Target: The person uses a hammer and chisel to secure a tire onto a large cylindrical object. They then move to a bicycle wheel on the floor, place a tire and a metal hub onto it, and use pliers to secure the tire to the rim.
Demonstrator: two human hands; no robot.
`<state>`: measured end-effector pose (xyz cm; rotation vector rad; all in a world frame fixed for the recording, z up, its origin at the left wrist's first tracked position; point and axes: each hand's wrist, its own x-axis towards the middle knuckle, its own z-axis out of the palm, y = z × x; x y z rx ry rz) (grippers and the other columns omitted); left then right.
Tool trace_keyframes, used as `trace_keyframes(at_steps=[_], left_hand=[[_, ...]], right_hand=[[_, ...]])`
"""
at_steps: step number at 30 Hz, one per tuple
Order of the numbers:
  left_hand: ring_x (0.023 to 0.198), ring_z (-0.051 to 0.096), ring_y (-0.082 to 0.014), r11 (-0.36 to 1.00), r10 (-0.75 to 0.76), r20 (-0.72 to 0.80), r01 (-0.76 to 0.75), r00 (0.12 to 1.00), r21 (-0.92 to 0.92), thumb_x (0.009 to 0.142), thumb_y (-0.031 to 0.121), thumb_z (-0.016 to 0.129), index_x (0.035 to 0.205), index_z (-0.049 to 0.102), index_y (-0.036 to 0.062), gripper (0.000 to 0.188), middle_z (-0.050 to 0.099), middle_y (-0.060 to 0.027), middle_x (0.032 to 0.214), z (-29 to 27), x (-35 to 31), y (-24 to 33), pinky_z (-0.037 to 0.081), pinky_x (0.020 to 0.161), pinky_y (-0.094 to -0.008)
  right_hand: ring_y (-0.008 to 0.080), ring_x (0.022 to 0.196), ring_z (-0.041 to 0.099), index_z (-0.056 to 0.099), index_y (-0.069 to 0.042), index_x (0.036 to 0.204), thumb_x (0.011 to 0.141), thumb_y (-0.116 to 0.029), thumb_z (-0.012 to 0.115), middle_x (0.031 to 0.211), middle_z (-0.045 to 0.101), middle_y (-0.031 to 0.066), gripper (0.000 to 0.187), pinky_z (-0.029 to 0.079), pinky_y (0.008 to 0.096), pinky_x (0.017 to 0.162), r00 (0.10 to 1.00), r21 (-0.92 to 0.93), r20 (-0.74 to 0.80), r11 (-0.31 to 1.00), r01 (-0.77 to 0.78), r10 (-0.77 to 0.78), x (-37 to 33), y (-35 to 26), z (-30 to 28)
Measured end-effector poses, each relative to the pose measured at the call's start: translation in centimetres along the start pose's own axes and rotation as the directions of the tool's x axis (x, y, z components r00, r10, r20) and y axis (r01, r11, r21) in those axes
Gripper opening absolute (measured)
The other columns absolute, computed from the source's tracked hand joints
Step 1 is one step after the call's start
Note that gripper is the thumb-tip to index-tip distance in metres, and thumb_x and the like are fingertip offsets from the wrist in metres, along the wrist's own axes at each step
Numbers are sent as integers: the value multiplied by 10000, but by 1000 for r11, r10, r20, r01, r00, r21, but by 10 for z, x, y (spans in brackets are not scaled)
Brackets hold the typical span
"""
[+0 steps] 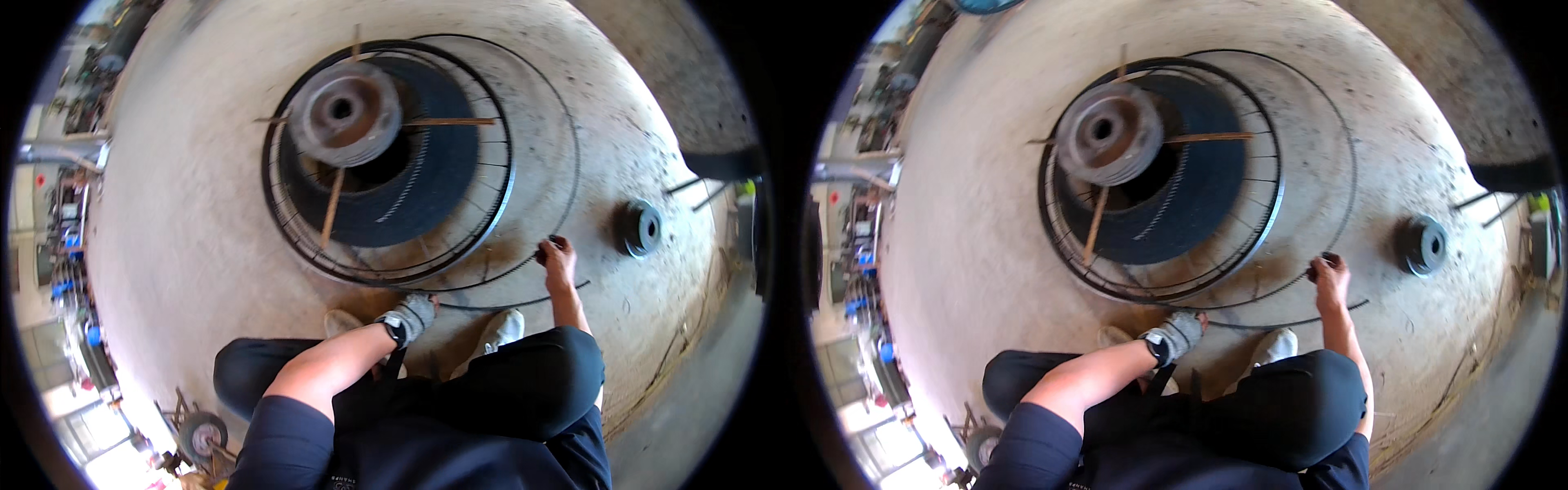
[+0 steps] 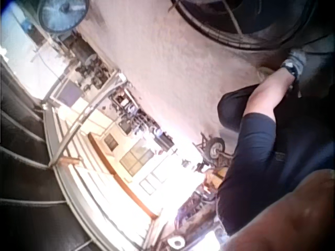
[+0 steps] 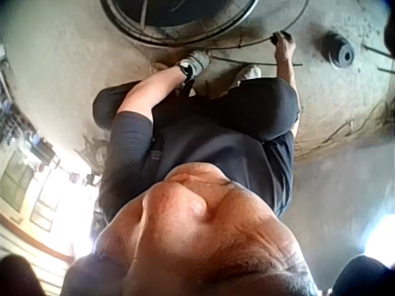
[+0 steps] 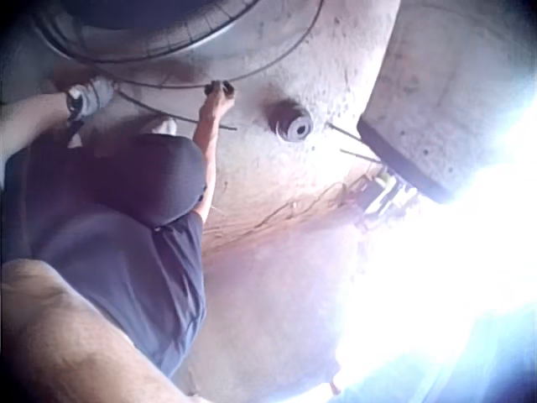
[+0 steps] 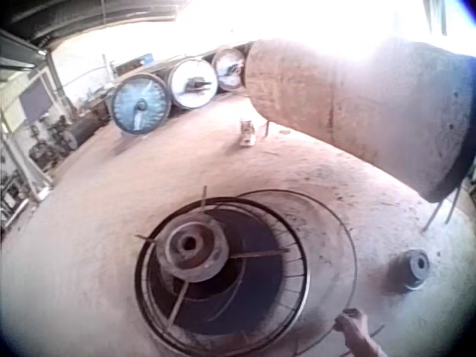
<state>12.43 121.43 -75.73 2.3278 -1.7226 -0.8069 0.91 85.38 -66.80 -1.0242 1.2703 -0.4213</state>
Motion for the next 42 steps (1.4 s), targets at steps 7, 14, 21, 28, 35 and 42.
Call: trace_keyframes(at_steps=[7,14,21,28,35,42], left_hand=[[860,686,-331,935,111,652,-301,750,187,848,152,550,1044,714,10,292,702,-195,1048,-185,-20,69,527,744,-478],[887,683,-312,940,-339,723,253,602,231,941,436,547,1028,734,36,450,724,-151,916,-382,-37,-44,519,821,-448],[952,670,-282,398,-899,-14,805,437,-440,932,409,637,1160,655,18,453,715,-143,1038,-295,-104,-264,518,855,-398],[735,664,-236,254,-903,-6,522,429,-814,944,261,656,1212,605,32,356,692,-114,928,-197,-47,-283,551,632,-380],[584,639,-202,72,-887,109,368,448,-927,918,183,692,1020,666,28,188,662,-76,754,-227,-55,-262,517,496,-343],[671,629,-197,340,-935,-244,462,256,-819,859,175,697,982,648,20,204,680,-86,805,-216,-83,-306,515,627,-328]], right_hand=[[171,679,634,592,49,1080,851,-65,682,869,651,98,271,536,289,593,996,-190,-39,979,71,-80,7,-10,-13],[167,657,621,607,59,1041,838,-64,671,853,647,106,245,526,291,582,986,-255,-47,956,143,-159,2,-23,-7],[166,651,614,611,54,1020,831,-64,675,796,625,80,232,522,299,571,994,-252,0,962,102,-106,-1,-24,9],[170,650,601,579,33,939,830,-41,678,777,593,75,165,510,307,557,994,-356,27,928,109,-106,-6,-76,-5],[158,640,594,575,45,1010,819,-40,694,816,611,84,240,502,299,552,986,-299,101,941,159,-135,16,-99,25],[175,721,615,589,25,1058,831,-113,721,877,622,84,296,545,323,639,967,-327,237,930,170,-93,26,-120,74]])
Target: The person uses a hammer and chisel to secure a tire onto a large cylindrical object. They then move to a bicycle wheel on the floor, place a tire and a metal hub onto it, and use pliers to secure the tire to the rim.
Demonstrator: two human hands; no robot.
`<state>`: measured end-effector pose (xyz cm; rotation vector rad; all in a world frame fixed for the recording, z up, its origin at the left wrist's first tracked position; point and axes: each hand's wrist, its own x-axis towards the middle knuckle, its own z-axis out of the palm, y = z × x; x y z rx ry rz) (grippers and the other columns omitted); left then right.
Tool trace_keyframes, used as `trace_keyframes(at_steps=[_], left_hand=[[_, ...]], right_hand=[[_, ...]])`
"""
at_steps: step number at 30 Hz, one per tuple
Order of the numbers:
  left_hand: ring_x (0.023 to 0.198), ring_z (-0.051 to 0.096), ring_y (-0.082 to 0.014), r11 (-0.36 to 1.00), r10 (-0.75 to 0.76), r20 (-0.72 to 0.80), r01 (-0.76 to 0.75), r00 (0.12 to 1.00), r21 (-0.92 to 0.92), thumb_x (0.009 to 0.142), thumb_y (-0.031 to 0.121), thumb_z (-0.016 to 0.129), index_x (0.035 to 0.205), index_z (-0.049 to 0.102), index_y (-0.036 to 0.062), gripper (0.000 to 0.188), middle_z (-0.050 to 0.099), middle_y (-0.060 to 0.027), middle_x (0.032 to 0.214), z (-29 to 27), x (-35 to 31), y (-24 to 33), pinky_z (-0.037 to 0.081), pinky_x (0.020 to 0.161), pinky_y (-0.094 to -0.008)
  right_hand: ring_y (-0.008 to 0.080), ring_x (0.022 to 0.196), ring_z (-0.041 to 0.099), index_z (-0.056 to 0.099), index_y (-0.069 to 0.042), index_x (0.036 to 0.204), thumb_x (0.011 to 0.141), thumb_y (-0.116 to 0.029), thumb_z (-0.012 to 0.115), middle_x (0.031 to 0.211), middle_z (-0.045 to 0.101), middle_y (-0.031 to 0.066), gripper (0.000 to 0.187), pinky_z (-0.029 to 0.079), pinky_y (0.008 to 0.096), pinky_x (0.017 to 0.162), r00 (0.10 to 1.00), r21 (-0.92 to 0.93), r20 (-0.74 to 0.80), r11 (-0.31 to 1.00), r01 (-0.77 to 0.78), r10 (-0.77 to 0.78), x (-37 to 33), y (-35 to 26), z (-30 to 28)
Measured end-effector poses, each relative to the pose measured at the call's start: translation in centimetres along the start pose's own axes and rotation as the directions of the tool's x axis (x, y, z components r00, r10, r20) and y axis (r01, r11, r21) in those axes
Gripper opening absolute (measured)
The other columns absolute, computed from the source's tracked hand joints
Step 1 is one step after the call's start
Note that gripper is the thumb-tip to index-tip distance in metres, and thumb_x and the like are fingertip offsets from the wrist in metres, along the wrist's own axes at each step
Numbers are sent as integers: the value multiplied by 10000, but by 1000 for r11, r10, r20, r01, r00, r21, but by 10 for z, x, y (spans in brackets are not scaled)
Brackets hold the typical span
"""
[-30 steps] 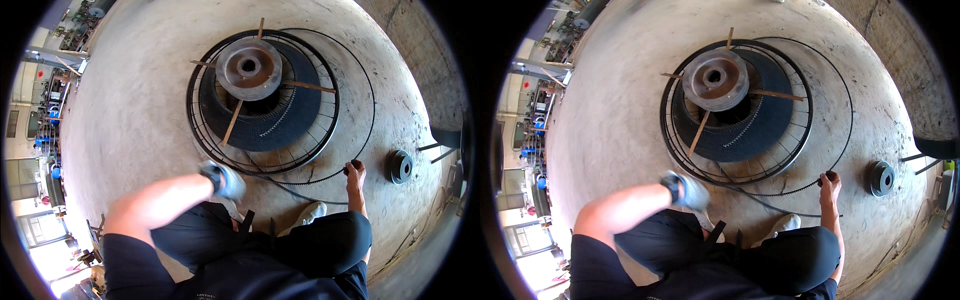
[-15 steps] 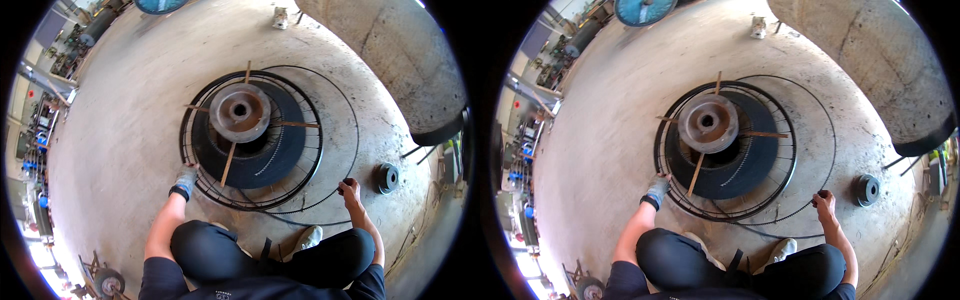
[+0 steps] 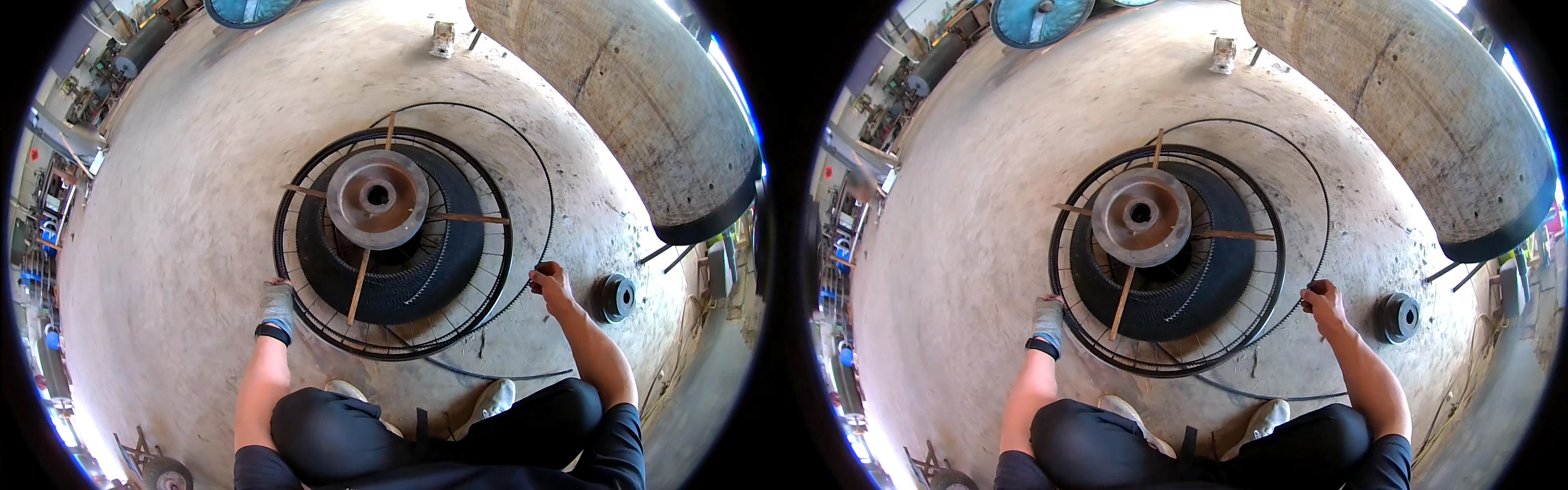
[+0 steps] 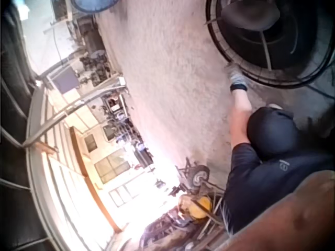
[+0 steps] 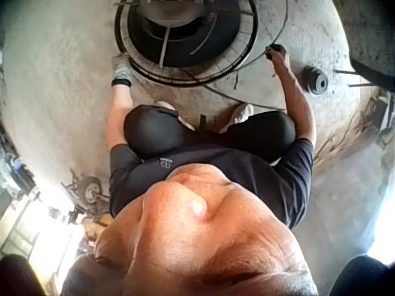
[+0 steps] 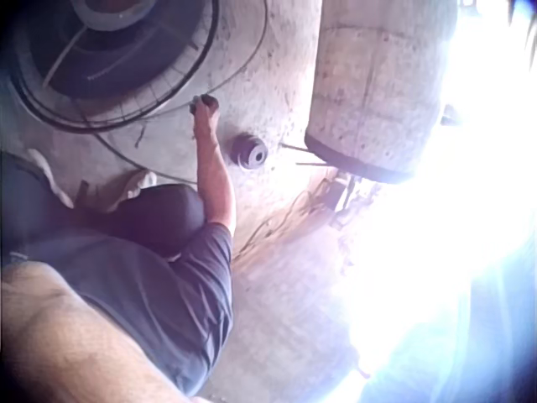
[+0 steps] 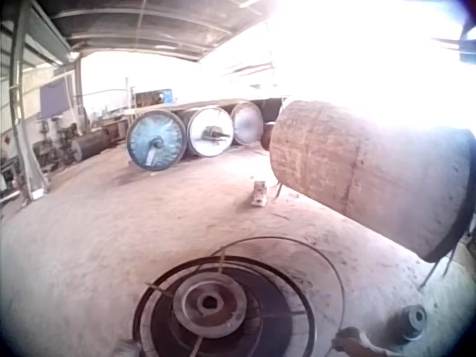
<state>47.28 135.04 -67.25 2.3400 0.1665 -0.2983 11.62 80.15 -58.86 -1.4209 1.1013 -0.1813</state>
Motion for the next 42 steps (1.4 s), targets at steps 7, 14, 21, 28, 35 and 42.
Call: trace_keyframes(at_steps=[7,14,21,28,35,42], left_hand=[[731,630,-231,999,12,-227,-22,974,-43,851,167,675,970,618,15,201,677,-118,811,-25,22,1,514,689,-367],[791,675,-297,981,77,-185,-42,980,191,855,178,650,884,632,27,155,690,-194,849,2,23,6,529,716,-406],[951,681,-401,911,-67,122,11,990,411,954,265,490,995,707,-6,349,714,-217,985,10,-24,28,542,805,-471],[1079,648,-328,607,-109,265,-147,958,781,1007,339,406,1054,717,22,447,692,-181,1125,-24,-37,50,499,936,-416],[947,677,-395,900,-32,-26,40,999,433,897,432,633,989,696,3,444,709,-224,971,-18,-36,2,535,814,-473],[781,660,-369,909,250,-5,-233,968,345,945,333,539,826,673,4,375,702,-226,868,18,-20,-3,503,684,-476]], right_hand=[[182,709,613,561,33,1079,828,-96,729,892,616,97,328,539,324,619,996,-7,52,998,-65,66,-10,-5,33],[181,695,612,560,38,1082,832,-90,726,890,618,95,326,540,329,617,997,13,9,997,-73,72,-18,-5,28],[158,680,607,584,23,1132,832,-98,720,844,623,72,351,526,307,603,991,57,-64,992,-117,121,-15,8,6],[152,650,608,589,4,1169,846,-133,724,821,636,55,376,523,303,590,983,164,-8,970,-182,186,-1,27,19],[182,659,613,506,67,1266,850,-104,681,844,639,101,483,514,308,573,982,-101,-84,979,-178,170,-8,33,33],[355,1039,656,485,34,1363,807,-197,655,1118,667,246,626,523,420,880,988,-633,-145,762,-140,60,20,59,-13]])
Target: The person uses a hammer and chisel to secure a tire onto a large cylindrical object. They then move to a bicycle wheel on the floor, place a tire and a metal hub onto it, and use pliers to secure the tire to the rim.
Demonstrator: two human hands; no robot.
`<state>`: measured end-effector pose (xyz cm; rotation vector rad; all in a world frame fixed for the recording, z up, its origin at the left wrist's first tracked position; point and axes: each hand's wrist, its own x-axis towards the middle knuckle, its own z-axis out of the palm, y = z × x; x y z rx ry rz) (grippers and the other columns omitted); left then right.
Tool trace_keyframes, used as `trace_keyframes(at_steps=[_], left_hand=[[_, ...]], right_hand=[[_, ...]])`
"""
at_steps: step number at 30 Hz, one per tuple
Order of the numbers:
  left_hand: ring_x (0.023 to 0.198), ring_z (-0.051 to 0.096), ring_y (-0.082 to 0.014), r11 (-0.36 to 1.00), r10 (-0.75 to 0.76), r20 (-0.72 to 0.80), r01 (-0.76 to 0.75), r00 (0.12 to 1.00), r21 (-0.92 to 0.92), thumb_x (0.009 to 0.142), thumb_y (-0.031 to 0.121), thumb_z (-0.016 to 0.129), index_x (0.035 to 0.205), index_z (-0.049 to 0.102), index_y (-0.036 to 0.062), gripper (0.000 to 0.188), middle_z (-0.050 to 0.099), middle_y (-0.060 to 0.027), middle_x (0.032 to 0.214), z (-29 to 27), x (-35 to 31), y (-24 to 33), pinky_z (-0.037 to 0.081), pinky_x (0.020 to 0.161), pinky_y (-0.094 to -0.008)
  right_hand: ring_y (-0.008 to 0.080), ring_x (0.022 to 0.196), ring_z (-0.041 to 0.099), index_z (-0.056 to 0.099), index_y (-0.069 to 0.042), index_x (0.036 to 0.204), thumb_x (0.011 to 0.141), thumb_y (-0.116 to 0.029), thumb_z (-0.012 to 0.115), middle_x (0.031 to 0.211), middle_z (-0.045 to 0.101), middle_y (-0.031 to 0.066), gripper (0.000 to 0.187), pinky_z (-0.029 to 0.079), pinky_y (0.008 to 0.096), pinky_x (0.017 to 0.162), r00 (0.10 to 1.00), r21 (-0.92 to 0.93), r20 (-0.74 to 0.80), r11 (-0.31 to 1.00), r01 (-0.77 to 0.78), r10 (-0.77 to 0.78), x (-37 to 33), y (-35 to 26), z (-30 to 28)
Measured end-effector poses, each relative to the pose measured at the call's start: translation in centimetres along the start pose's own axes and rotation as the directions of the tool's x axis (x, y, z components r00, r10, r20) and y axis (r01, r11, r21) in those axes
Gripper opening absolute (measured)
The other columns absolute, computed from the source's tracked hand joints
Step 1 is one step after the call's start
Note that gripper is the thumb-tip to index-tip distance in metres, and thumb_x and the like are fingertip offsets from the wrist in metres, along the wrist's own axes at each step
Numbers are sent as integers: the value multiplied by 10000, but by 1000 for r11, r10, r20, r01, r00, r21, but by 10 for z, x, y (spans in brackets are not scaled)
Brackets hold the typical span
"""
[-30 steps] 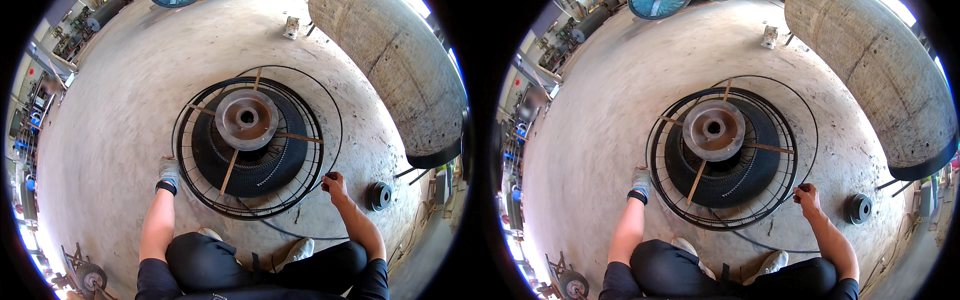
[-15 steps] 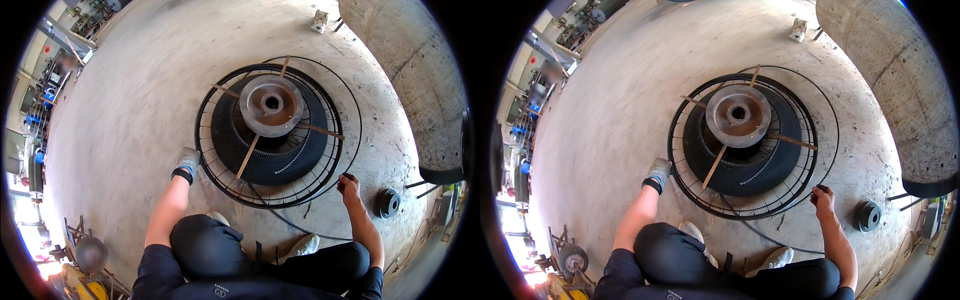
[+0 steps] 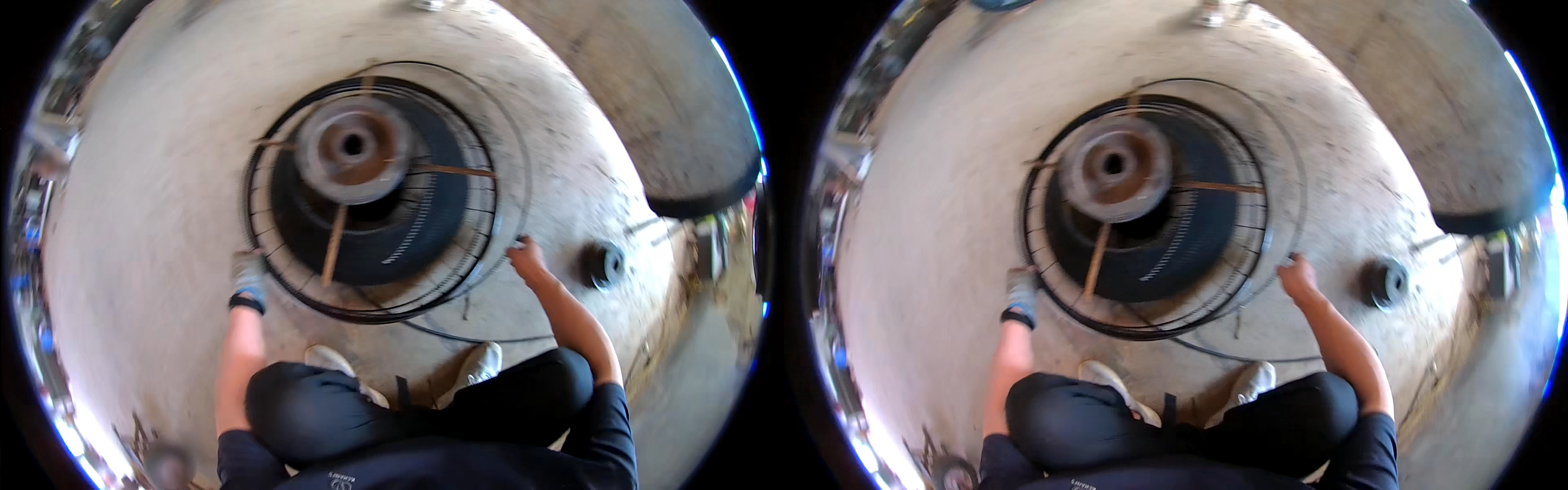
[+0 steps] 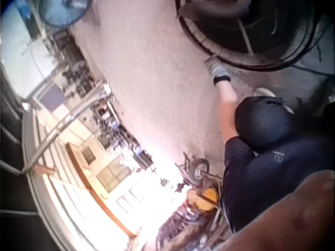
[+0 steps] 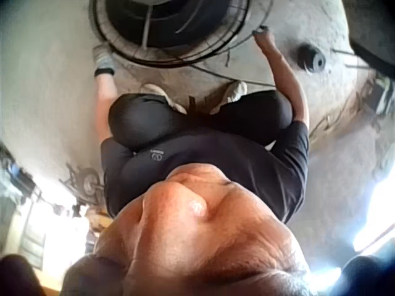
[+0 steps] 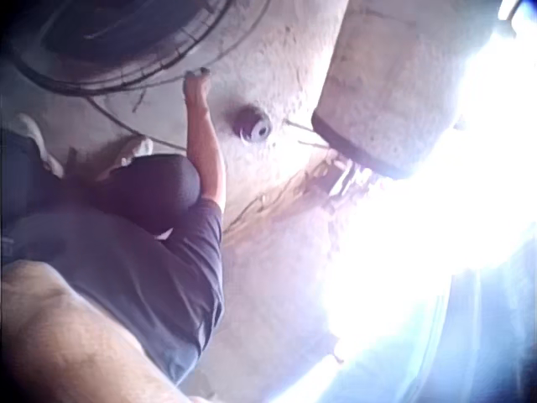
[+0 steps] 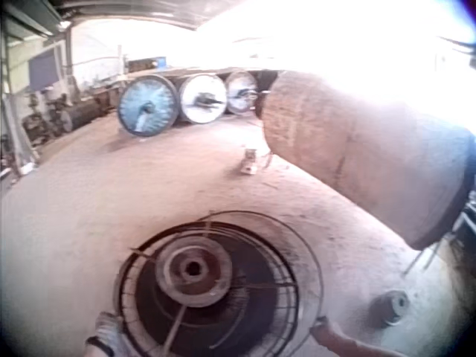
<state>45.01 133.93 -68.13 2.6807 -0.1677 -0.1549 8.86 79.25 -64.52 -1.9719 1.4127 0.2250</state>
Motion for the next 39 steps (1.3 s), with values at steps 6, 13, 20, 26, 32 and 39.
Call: trace_keyframes(at_steps=[6,13,20,26,32,39], left_hand=[[827,673,-331,933,-353,119,359,928,-34,890,242,659,949,631,-15,265,707,-214,919,-1,31,-72,521,726,-427],[580,616,-209,916,-357,24,355,934,-185,870,177,574,805,680,89,152,694,-105,722,23,34,-93,463,525,-373],[687,680,-296,782,263,133,-292,956,550,846,213,623,783,661,104,131,709,-153,789,-6,39,-67,520,607,-393],[571,585,-240,920,-302,103,318,948,-231,890,245,603,727,613,72,237,573,-105,591,-56,7,-21,440,510,-391],[495,482,-162,914,-261,59,266,963,-306,907,176,561,712,595,110,208,519,-17,569,-37,3,-90,372,451,-331],[518,559,-226,797,-376,247,448,893,-405,880,194,568,780,627,65,173,594,-104,606,-26,-26,-18,442,459,-383]], right_hand=[[397,1103,588,605,4,1111,896,-279,624,1137,626,239,356,475,476,931,922,-175,-57,913,369,-384,-30,-67,-1],[411,959,646,666,-2,987,902,-339,633,978,680,238,349,511,497,832,898,-197,35,878,436,-439,-28,-102,11],[357,839,708,724,-22,901,790,-252,676,865,712,209,260,569,425,785,943,-59,157,950,307,-294,36,-108,34],[246,649,698,710,-39,916,776,-97,609,740,705,133,182,572,383,606,974,93,172,987,132,-146,48,-162,43],[196,619,657,661,22,892,817,-45,593,736,658,101,122,503,328,507,961,467,177,878,107,-211,75,-165,44],[214,650,648,693,22,975,826,-100,587,770,669,120,220,511,345,559,974,374,3,903,210,-228,101,-180,28]])
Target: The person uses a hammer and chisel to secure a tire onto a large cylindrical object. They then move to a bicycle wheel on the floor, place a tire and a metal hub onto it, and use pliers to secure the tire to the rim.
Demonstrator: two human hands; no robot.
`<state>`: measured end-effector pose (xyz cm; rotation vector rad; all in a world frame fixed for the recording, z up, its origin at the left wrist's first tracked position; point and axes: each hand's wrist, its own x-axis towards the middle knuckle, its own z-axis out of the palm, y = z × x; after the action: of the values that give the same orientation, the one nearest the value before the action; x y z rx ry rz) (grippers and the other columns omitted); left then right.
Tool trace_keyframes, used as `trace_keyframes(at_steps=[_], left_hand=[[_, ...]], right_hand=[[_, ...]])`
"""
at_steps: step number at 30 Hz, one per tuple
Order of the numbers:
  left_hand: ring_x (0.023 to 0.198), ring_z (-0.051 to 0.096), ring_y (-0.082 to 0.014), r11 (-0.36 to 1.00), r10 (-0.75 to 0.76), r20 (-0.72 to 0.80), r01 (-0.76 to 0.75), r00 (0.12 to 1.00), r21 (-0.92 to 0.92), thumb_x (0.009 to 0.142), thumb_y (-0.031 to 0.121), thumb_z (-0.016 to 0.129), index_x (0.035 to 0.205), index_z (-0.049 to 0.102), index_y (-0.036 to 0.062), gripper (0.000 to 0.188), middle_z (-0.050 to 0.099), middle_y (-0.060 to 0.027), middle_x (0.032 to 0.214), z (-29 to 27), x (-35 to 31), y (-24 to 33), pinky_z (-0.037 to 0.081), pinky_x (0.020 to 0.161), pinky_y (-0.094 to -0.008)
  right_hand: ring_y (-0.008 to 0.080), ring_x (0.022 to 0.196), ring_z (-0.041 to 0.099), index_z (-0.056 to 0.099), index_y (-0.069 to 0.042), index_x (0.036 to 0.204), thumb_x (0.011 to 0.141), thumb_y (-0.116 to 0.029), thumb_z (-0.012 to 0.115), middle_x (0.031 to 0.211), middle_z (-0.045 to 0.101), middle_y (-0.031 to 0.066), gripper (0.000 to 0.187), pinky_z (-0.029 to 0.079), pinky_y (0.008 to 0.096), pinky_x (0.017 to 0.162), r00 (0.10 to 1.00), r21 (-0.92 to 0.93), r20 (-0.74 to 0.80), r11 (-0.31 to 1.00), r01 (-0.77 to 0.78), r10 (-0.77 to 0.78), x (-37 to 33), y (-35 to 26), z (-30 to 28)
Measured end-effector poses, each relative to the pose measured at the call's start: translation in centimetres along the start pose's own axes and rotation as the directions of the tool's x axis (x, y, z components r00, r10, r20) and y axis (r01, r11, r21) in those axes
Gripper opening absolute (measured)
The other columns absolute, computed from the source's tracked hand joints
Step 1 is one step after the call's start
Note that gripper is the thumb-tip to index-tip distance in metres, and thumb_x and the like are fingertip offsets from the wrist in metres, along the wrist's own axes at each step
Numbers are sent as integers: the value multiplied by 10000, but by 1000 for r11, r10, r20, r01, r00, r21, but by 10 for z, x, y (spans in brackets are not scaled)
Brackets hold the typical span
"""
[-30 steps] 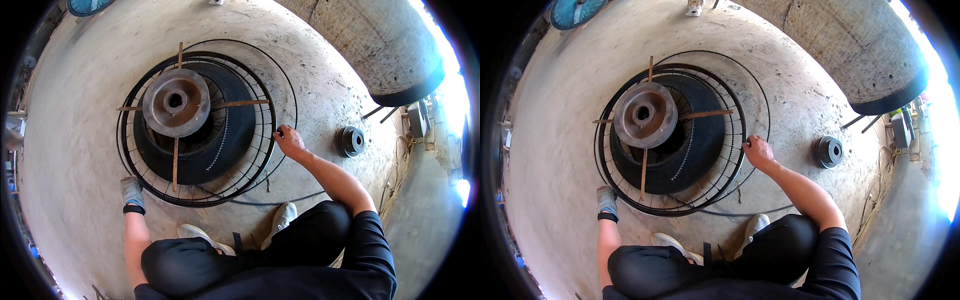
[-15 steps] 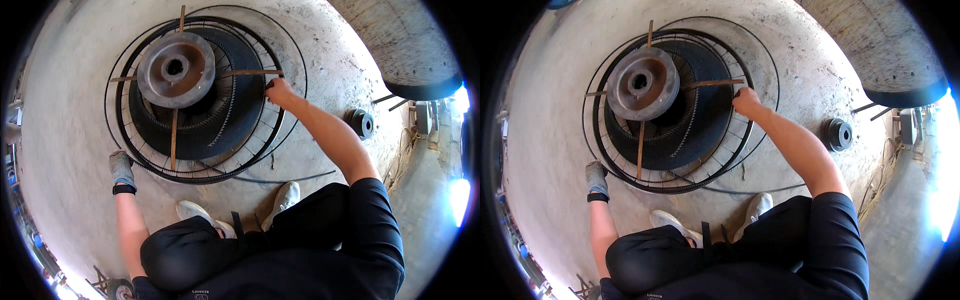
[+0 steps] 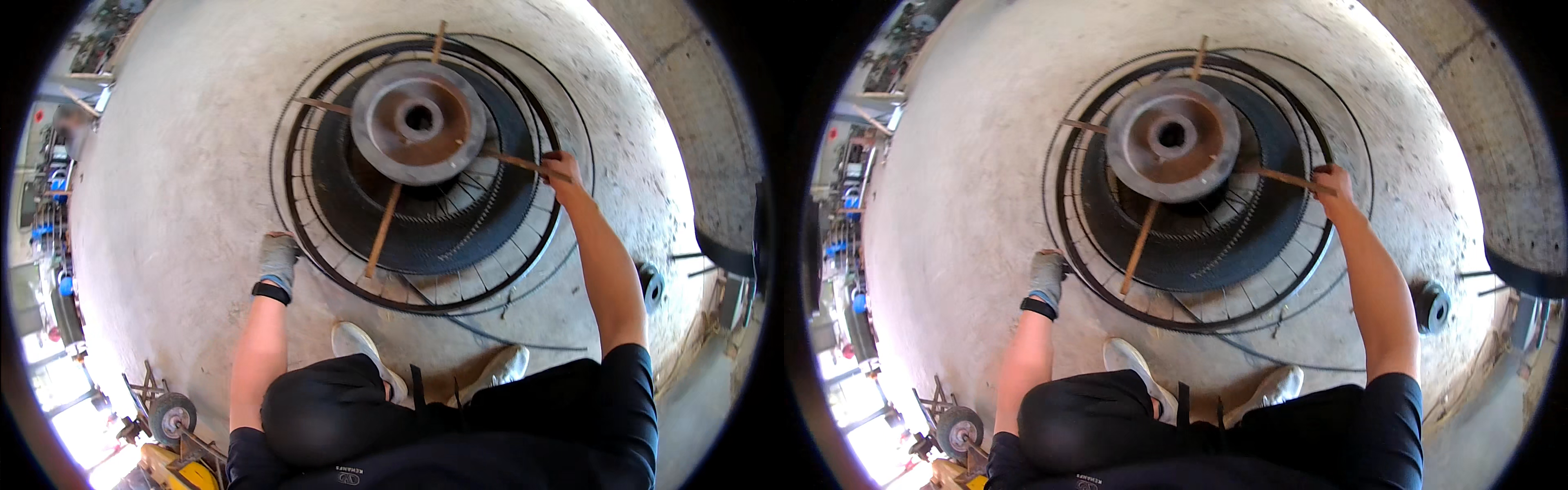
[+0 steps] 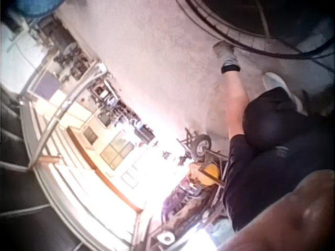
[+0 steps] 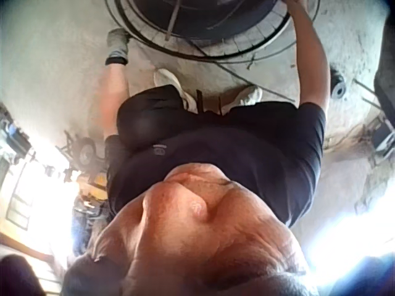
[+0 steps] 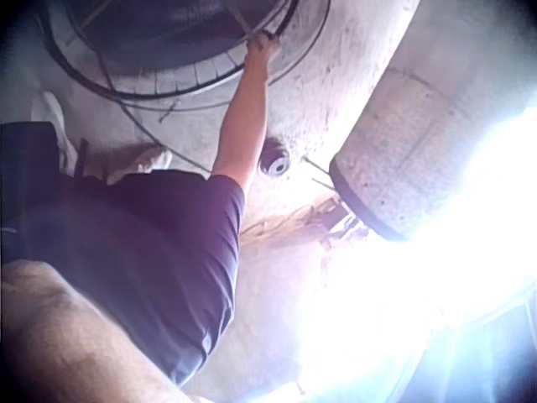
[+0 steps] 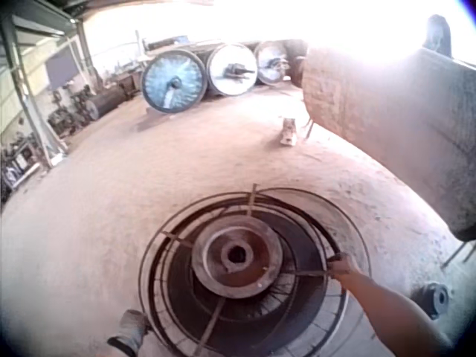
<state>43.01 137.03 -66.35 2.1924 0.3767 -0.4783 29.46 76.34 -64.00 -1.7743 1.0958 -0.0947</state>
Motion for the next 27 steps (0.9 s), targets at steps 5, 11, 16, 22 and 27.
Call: trace_keyframes(at_steps=[5,11,16,22,27], left_hand=[[587,618,-215,985,-171,-82,172,982,0,889,188,631,882,632,52,137,640,-104,707,13,-28,27,483,481,-364],[612,649,-247,978,-205,13,204,979,46,912,190,610,931,583,17,176,636,-115,715,36,-61,0,510,481,-382],[524,606,-235,954,-279,109,289,954,-82,926,191,591,953,572,2,192,620,-115,702,29,-94,35,507,465,-365],[505,582,-235,891,-385,244,428,890,-156,967,225,571,968,589,7,219,621,-95,716,38,-110,21,487,466,-342],[558,623,-272,822,-448,249,505,859,-262,972,202,572,925,584,30,178,626,-115,731,41,-120,20,452,452,-370]], right_hand=[[297,782,703,731,-30,995,806,-142,608,858,718,173,252,552,385,720,991,-233,-71,968,92,-111,28,11,6],[349,905,697,728,-58,1001,813,-193,636,931,725,181,249,542,417,836,987,-282,-80,953,115,-143,21,14,11],[356,922,690,721,-72,1007,817,-202,633,946,724,181,246,535,426,845,978,-361,-94,922,142,-187,10,2,14],[366,924,683,724,-68,959,814,-216,614,931,718,188,234,535,437,835,969,-398,-84,900,180,-231,2,2,11],[370,921,682,725,-64,956,796,-197,615,923,718,190,235,535,438,838,957,-374,-123,905,201,-263,13,6,9]])
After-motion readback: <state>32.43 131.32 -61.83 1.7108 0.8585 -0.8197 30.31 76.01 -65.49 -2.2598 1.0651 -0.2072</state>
